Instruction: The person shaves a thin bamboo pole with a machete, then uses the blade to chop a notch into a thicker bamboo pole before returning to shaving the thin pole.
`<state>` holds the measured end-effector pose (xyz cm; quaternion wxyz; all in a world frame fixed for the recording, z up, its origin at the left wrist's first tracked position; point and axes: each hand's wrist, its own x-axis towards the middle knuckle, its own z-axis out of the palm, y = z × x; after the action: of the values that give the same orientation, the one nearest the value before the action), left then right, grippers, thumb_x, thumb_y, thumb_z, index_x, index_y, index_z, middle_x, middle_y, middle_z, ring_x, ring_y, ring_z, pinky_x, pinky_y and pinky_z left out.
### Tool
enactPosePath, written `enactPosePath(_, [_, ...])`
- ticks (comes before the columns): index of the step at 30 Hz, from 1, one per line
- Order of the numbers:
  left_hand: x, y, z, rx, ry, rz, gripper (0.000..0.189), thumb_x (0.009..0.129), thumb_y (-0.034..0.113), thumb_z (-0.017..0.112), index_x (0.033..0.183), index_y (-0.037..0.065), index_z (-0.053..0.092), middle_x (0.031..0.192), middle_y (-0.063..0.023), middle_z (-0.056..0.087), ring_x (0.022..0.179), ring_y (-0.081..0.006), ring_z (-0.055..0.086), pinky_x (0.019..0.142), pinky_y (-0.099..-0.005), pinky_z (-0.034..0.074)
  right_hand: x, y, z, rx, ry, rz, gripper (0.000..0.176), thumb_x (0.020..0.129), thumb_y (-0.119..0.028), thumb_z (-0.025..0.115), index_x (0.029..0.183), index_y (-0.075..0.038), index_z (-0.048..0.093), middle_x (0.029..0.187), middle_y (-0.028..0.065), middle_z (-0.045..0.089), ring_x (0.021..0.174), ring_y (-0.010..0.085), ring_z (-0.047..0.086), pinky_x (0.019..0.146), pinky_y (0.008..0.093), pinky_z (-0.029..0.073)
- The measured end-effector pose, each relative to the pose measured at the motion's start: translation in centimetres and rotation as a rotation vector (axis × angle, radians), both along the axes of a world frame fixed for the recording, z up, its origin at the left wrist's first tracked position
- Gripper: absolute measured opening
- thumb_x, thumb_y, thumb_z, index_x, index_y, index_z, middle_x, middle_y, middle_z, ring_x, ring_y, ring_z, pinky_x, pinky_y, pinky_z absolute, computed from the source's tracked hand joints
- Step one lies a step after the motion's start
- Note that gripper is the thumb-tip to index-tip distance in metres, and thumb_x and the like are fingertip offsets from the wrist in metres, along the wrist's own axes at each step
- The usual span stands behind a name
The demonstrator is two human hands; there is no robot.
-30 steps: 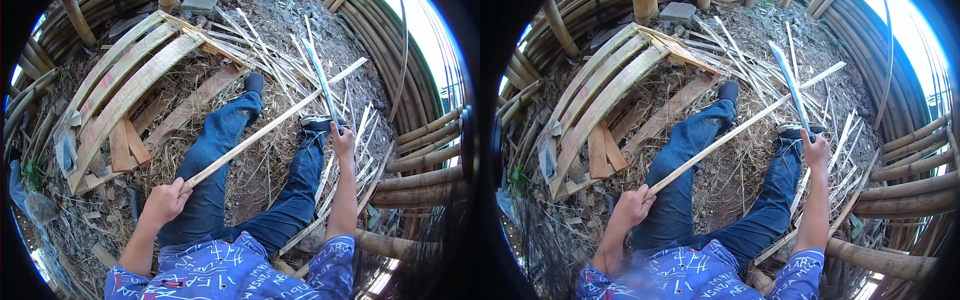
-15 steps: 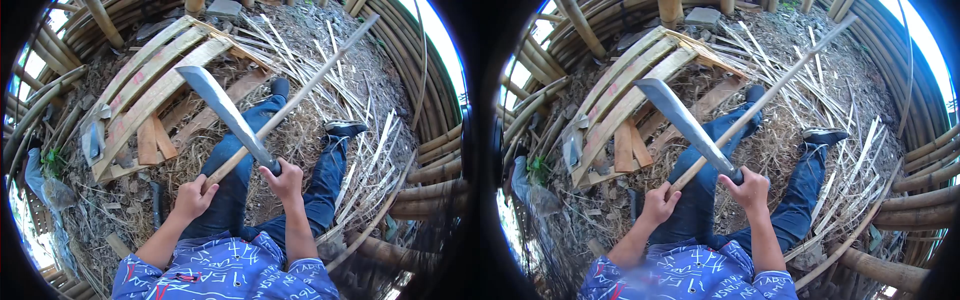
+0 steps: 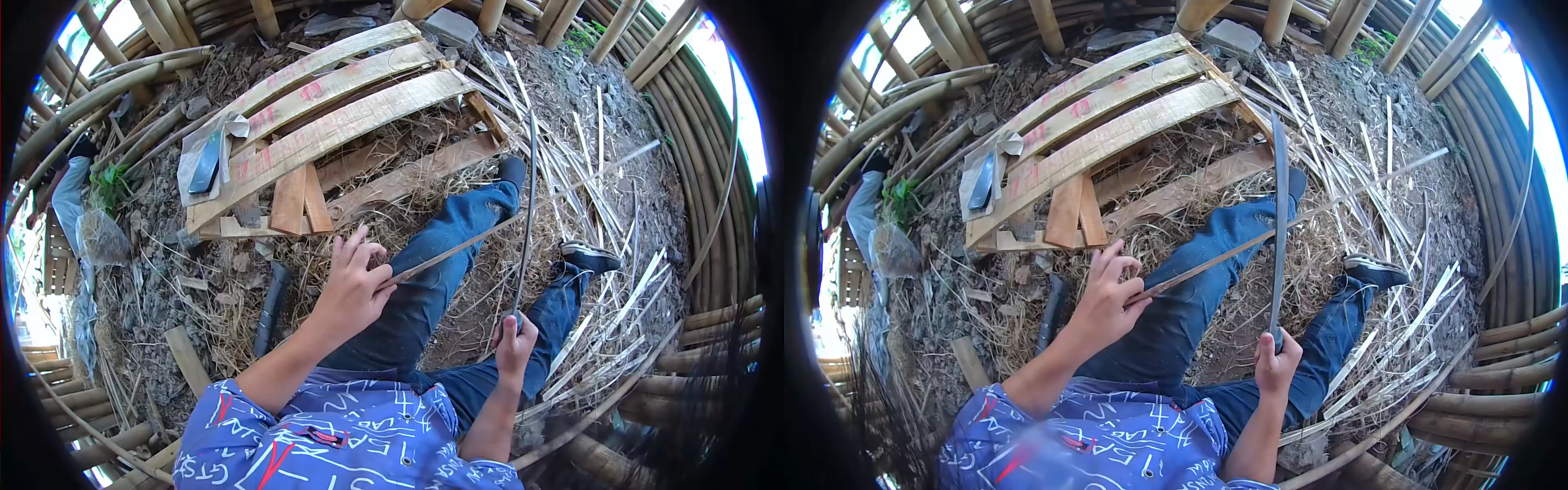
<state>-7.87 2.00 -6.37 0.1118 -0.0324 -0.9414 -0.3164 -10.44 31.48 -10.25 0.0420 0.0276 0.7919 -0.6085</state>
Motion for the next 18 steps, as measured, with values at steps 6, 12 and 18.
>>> enactPosePath(6, [-0.4,-0.5,-0.6,-0.133,0.093,0.004,0.014,0.076,0.002,0.069,0.080,0.005,0.055,0.125,-0.0138,0.052,0.139,-0.0469,0.030,0.112,-0.0657,0.021,1.2,0.3,-0.2,-0.059,-0.033,-0.034,0.051,0.094,-0.046,0.061,0.066,-0.005,0.051,0.050,-0.0017,0.048,0.041,0.0068,0.045,0.040,0.0234,0.031])
enactPosePath(12, [-0.7,-0.3,-0.6,-0.096,0.037,-0.078,0.013,0.081,0.001,0.063,0.091,0.004,0.056,0.130,-0.0181,0.053,0.139,-0.0429,0.033,0.114,-0.0607,0.024,2.2,-0.1,-0.1,0.019,-0.077,-0.008,0.039,0.084,-0.027,0.076,0.066,-0.005,0.050,0.057,-0.0053,0.044,0.053,0.0044,0.040,0.048,0.0239,0.031])
enactPosePath(18, [-0.6,0.9,-2.4,-0.078,0.072,-0.154,0.014,0.076,-0.004,0.064,0.082,0.001,0.051,0.134,-0.0214,0.052,0.141,-0.0385,0.031,0.116,-0.0505,0.027,1.1,-3.0,1.0,0.006,-0.064,-0.007,0.033,0.079,-0.015,0.079,0.066,-0.005,0.050,0.060,-0.0067,0.043,0.056,0.0040,0.037,0.050,0.0242,0.030])
